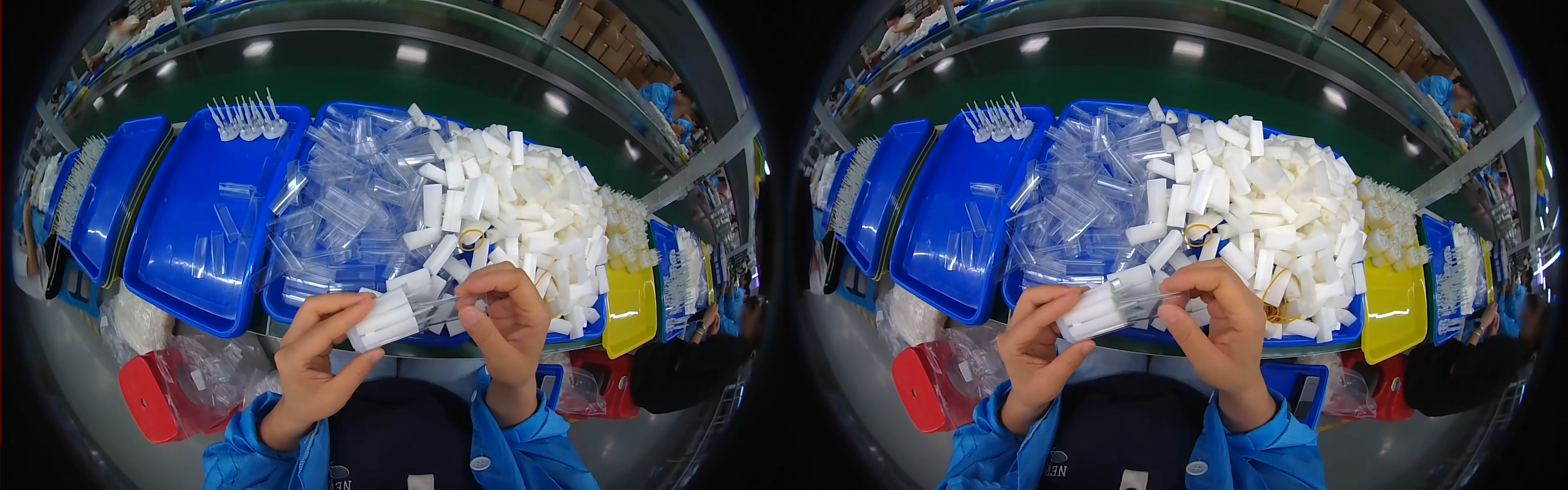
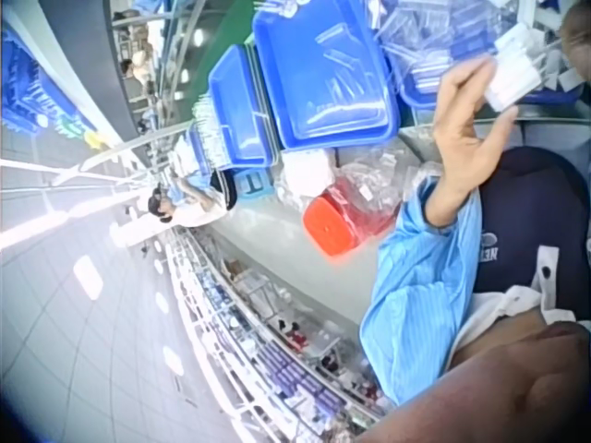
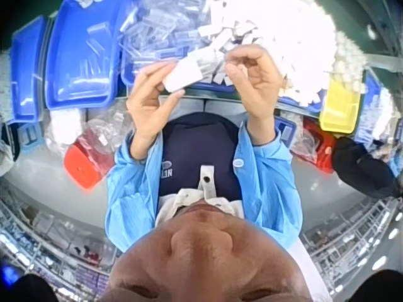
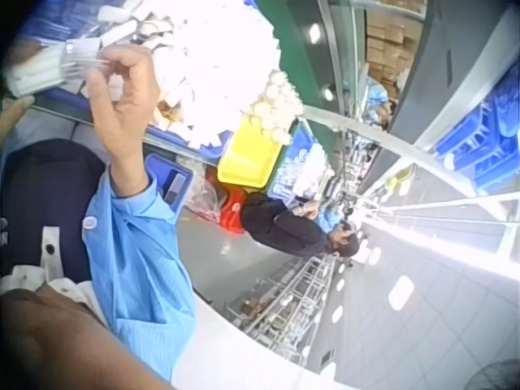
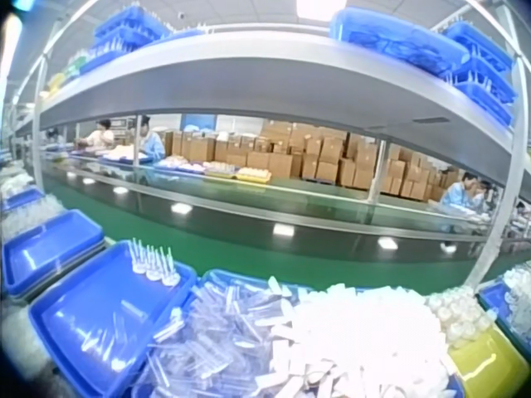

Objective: The person repeatedly picks up white cylindrical plastic pieces and clear plastic tubes from blue trays. They insert the white pieces into the clear tubes by hand and place the assembled units into a separate blue tray. The process is repetitive and involves handling small components one at a time.

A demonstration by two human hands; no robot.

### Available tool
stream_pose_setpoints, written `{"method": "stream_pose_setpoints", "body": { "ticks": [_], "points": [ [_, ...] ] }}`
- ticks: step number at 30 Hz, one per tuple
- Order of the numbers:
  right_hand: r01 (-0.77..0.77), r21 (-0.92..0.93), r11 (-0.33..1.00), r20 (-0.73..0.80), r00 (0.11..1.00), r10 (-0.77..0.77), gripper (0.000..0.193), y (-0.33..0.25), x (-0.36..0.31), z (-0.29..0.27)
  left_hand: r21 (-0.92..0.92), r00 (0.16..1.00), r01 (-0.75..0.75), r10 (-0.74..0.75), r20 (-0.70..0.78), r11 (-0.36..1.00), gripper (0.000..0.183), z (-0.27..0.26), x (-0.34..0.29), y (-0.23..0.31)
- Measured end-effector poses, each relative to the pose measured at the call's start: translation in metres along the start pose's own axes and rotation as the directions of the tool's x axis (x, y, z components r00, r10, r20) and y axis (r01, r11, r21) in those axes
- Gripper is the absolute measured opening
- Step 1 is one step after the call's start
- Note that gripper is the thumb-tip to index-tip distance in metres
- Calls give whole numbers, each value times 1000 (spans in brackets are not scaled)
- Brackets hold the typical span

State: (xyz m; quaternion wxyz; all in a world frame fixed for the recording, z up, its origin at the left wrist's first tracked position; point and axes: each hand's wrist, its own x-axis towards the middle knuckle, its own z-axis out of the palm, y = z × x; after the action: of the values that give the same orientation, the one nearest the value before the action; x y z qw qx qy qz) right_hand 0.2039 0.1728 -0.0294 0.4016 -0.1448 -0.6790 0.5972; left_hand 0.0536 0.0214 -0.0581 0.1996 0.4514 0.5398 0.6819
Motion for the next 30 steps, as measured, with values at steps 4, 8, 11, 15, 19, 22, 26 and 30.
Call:
{"method": "stream_pose_setpoints", "body": {
  "ticks": [4, 8, 11, 15, 19, 22, 26, 30],
  "points": [
    [-11, -22, 1000, 3, 1000, 11, 23, -1, -2, 1, 14, 1000, 16, -16, 1, 1000, 51, -1, 0, 0],
    [2, -79, 997, 10, 1000, -1, 22, -4, -4, 3, 11, 1000, 6, -5, -23, 1000, 51, 4, -1, -1],
    [26, -84, 996, -9, 1000, -27, 22, -1, -6, 4, 89, 1000, -10, 11, -10, 996, 49, 4, -1, 1],
    [51, -23, 998, -48, 997, -52, 21, 2, -10, 8, 172, 996, -81, 76, 37, 982, 45, 4, 0, 1],
    [29, 38, 999, -75, 997, -26, 21, 2, -12, 11, 211, 994, -99, 88, 58, 972, 43, 4, 2, 8],
    [47, 13, 999, -55, 997, -46, 20, 5, -14, 10, 239, 990, -125, 106, 90, 963, 44, 3, 3, 9],
    [-31, -29, 999, 72, 997, 33, 23, 3, -6, 4, 250, 972, -198, 157, 174, 948, 46, -2, 5, 5],
    [-199, 119, 973, -57, 977, 207, 48, 7, -13, 15, 255, 985, -170, 154, 80, 952, 51, 6, 0, 3]
  ]
}}
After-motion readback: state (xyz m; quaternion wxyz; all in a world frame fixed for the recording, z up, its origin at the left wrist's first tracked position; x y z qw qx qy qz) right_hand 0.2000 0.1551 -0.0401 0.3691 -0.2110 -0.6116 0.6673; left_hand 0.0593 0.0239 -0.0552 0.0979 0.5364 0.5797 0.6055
